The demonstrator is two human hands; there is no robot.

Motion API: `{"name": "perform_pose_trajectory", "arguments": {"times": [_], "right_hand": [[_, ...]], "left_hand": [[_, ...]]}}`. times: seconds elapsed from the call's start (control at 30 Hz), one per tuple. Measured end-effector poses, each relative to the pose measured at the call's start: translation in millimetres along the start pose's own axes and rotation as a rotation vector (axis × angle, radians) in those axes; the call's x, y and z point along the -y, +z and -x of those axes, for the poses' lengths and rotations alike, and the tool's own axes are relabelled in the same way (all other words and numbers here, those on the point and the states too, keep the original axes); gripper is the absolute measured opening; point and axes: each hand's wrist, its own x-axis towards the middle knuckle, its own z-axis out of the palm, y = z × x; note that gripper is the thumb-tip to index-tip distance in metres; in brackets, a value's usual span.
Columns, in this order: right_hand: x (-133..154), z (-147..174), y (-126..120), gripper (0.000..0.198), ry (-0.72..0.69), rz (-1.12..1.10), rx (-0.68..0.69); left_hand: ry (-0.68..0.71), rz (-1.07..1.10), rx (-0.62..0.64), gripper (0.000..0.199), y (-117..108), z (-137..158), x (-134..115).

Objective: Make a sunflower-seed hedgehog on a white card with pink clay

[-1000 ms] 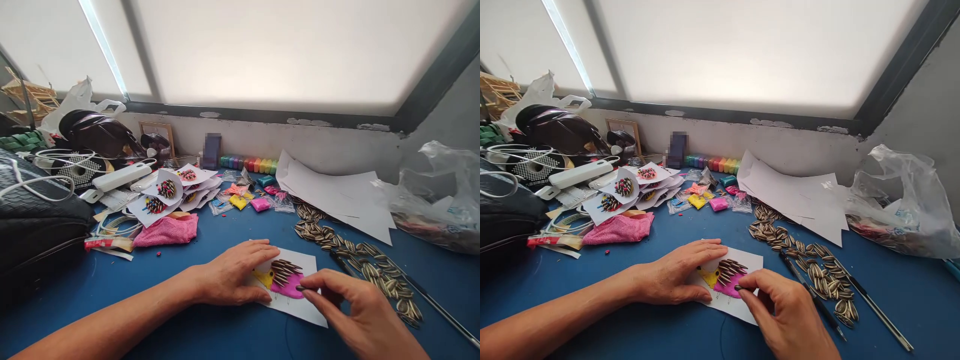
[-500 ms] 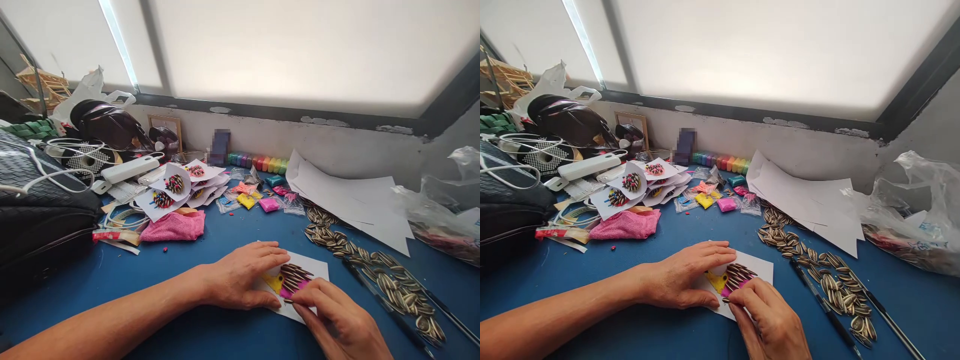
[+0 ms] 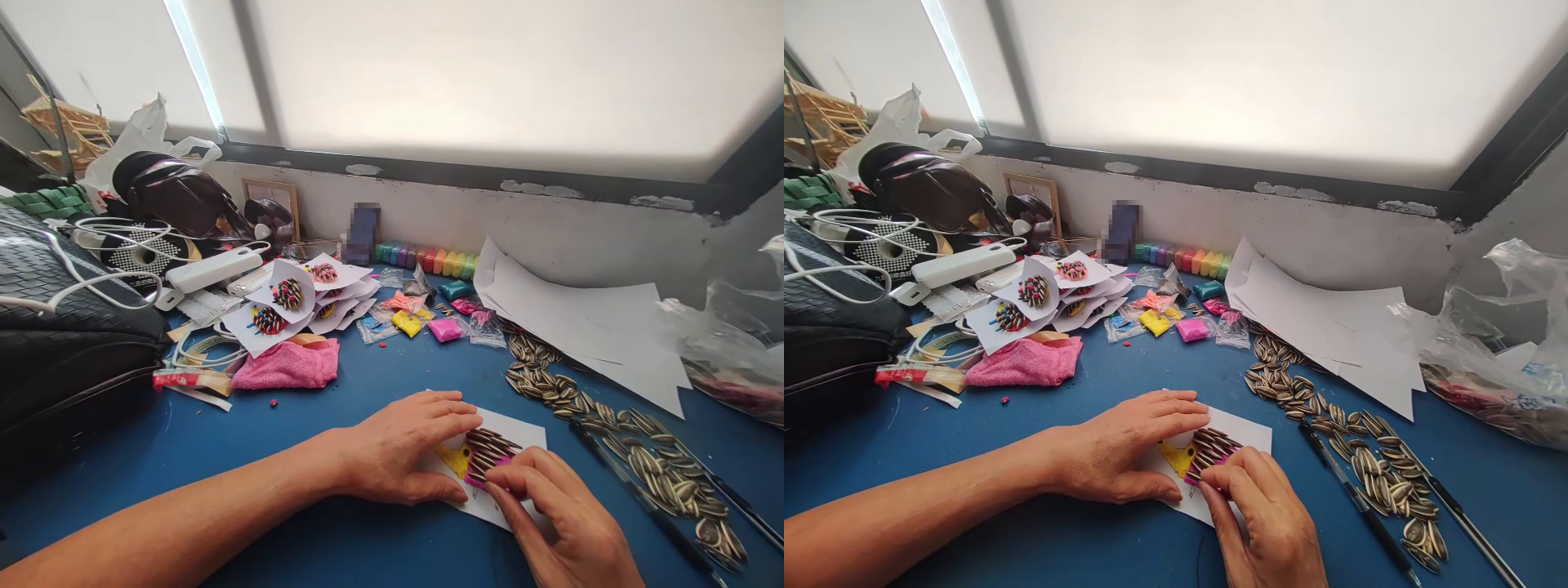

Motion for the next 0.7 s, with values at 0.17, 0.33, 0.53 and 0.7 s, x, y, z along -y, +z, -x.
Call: {"name": "perform_pose_trajectory", "arguments": {"times": [0.17,0.33,0.53,0.7], "right_hand": [[-1.2,-0.7,-0.2,0.006,-0.055,0.003,-0.031],[0.1,-1.0,-1.4,0.007,-0.086,0.018,-0.032],[0.6,-1.4,-1.0,0.007,-0.097,0.036,-0.014],[0.6,-1.3,0.0,0.007,-0.093,0.053,-0.011]], "left_hand": [[0.015,0.011,0.009,0.069,-1.0,-0.3,1.2],[0.021,0.013,0.003,0.068,-0.2,-0.3,2.1],[0.040,0.013,-0.011,0.070,0.1,-0.1,2.1],[0.040,0.012,-0.016,0.072,0.0,-0.7,1.0]]}}
